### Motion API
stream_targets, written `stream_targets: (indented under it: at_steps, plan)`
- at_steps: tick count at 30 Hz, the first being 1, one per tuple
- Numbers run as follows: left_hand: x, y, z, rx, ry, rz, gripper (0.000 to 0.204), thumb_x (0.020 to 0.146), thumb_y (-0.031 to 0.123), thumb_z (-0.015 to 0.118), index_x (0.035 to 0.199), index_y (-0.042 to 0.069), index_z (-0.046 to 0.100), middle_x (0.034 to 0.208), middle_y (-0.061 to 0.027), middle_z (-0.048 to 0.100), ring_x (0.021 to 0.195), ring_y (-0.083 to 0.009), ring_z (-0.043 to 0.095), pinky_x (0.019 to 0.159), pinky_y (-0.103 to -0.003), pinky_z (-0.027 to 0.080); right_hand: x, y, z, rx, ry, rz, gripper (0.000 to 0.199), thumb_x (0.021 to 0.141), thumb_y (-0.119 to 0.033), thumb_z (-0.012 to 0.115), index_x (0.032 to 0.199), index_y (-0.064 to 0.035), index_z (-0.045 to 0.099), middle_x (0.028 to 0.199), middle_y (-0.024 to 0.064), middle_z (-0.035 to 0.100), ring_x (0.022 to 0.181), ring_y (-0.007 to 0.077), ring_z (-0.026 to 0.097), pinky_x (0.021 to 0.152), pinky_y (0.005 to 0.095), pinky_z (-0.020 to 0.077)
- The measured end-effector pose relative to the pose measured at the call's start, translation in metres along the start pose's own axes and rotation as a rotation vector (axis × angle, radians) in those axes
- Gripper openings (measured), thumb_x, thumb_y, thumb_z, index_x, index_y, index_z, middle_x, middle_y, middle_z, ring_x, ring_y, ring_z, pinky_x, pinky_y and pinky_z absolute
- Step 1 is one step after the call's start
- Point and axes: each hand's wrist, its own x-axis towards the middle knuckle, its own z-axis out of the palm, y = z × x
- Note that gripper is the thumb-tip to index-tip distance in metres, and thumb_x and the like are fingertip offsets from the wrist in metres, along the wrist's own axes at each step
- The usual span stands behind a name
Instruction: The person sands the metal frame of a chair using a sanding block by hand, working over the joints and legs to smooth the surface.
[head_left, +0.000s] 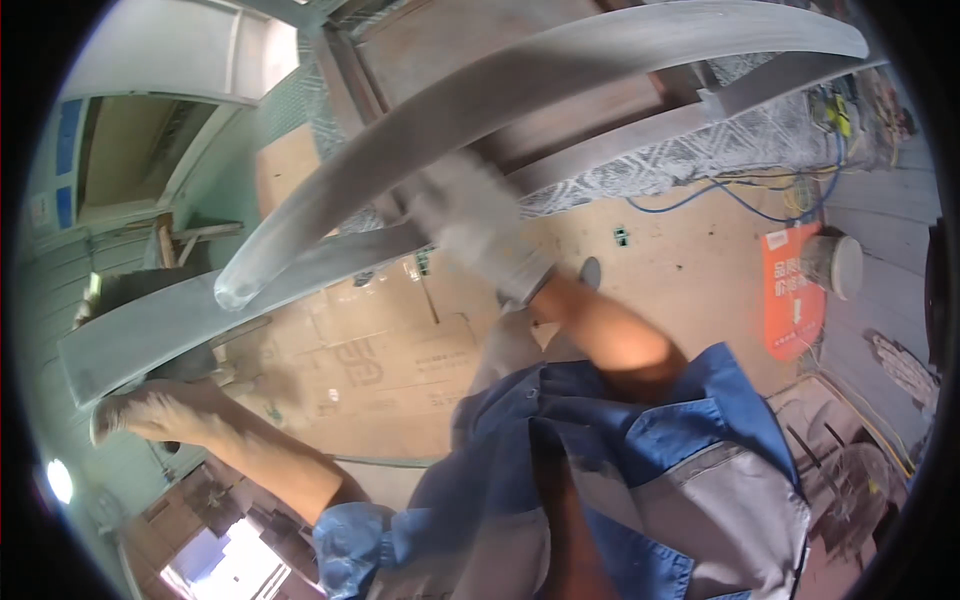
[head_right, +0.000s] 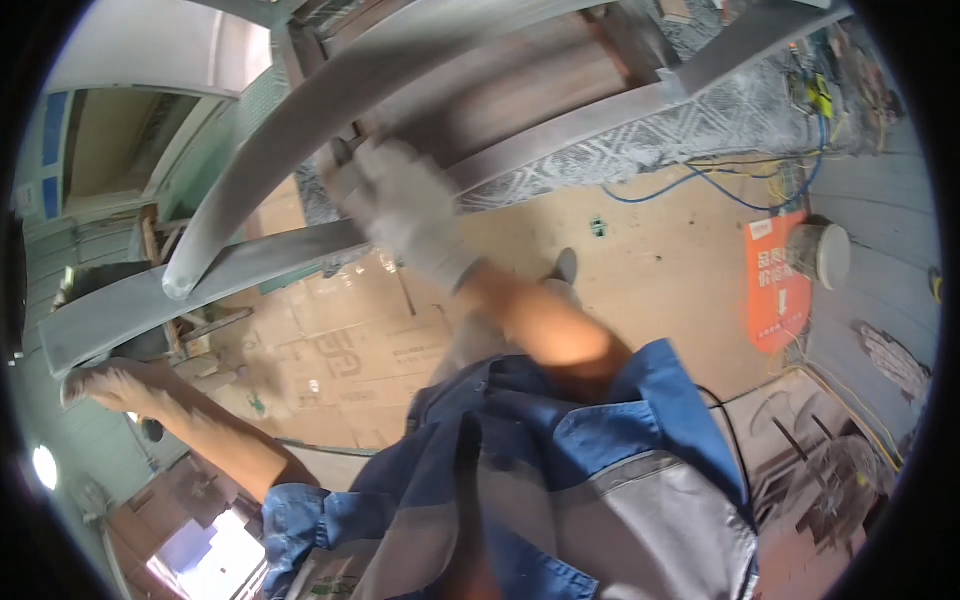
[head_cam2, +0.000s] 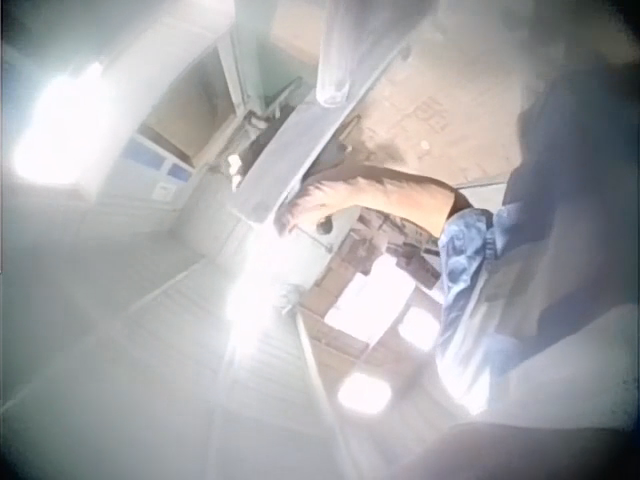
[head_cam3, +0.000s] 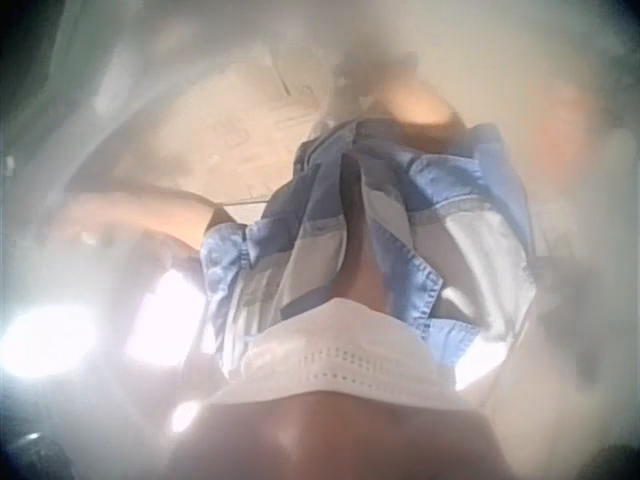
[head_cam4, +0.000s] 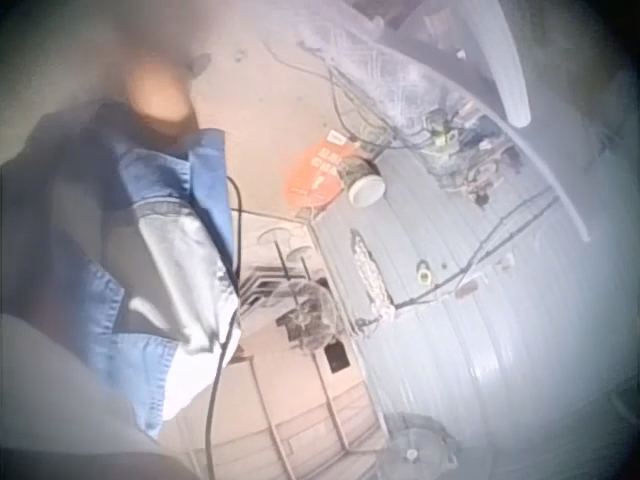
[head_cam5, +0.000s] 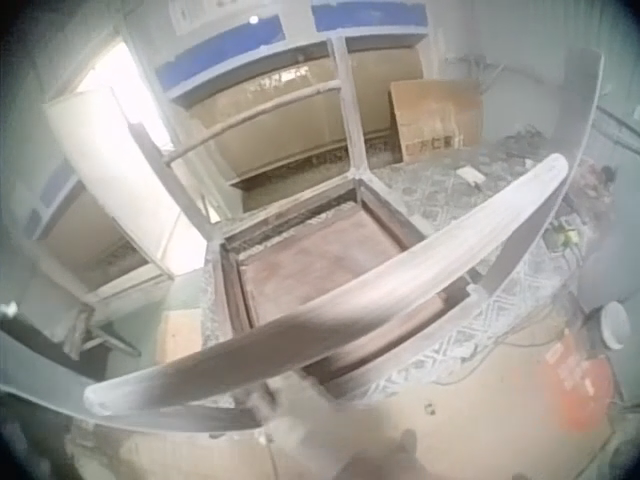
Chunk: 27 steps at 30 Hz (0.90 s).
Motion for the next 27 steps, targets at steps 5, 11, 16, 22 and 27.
stream_targets:
  at_steps: [5, 11, 16, 22, 27]
  plan:
    - [-0.035, -0.025, -0.070, 0.131, -0.246, 0.037, 0.077, 0.109, 0.059, 0.037, 0.142, -0.008, 0.054, 0.148, -0.0188, 0.054, 0.139, -0.0299, 0.048, 0.120, -0.045, 0.034, 0.039, 0.064, -0.053, -0.662, 0.410, -0.307, 0.028, 0.083, -0.026, 0.073, 0.096, -0.0040, 0.062, 0.093, 0.0119, 0.060, 0.103, 0.0340, 0.057, 0.086, 0.0464, 0.0464]
    - [-0.162, -0.045, -0.138, 0.182, -0.168, -0.910, 0.079, 0.106, 0.066, 0.037, 0.135, -0.005, 0.056, 0.132, -0.0136, 0.062, 0.118, -0.0251, 0.060, 0.105, -0.040, 0.047, -0.086, 0.033, -0.014, 0.334, -0.602, -0.282, 0.056, 0.095, -0.029, 0.071, 0.138, 0.0027, 0.058, 0.127, 0.0196, 0.067, 0.121, 0.0358, 0.062, 0.103, 0.0439, 0.0511]
    - [-0.201, -0.020, -0.143, 0.425, -0.889, 0.002, 0.037, 0.101, 0.030, 0.052, 0.086, -0.002, 0.067, 0.083, -0.0128, 0.068, 0.075, -0.0290, 0.066, 0.079, -0.038, 0.054, -0.126, 0.030, 0.036, 1.486, -1.229, 0.321, 0.055, 0.097, -0.024, 0.068, 0.145, -0.0033, 0.055, 0.135, 0.0151, 0.065, 0.118, 0.0296, 0.066, 0.105, 0.0370, 0.0534]
    - [-0.124, -0.004, -0.094, 0.216, -0.554, 0.123, 0.044, 0.107, 0.039, 0.037, 0.093, 0.003, 0.058, 0.094, -0.0133, 0.058, 0.086, -0.0241, 0.062, 0.079, -0.042, 0.054, -0.077, 0.011, 0.025, -0.144, 0.015, -0.734, 0.034, 0.100, -0.023, 0.058, 0.133, -0.0160, 0.063, 0.131, 0.0058, 0.067, 0.117, 0.0210, 0.065, 0.093, 0.0342, 0.0567]
    - [0.021, 0.031, -0.042, -0.170, -0.222, 0.403, 0.068, 0.112, 0.052, 0.019, 0.120, -0.003, 0.060, 0.122, -0.0165, 0.065, 0.118, -0.0303, 0.064, 0.109, -0.045, 0.048, -0.048, -0.044, 0.048, -0.112, 0.223, -0.595, 0.027, 0.094, -0.020, 0.060, 0.119, -0.0117, 0.065, 0.114, 0.0021, 0.065, 0.100, 0.0185, 0.063, 0.084, 0.0342, 0.0532]
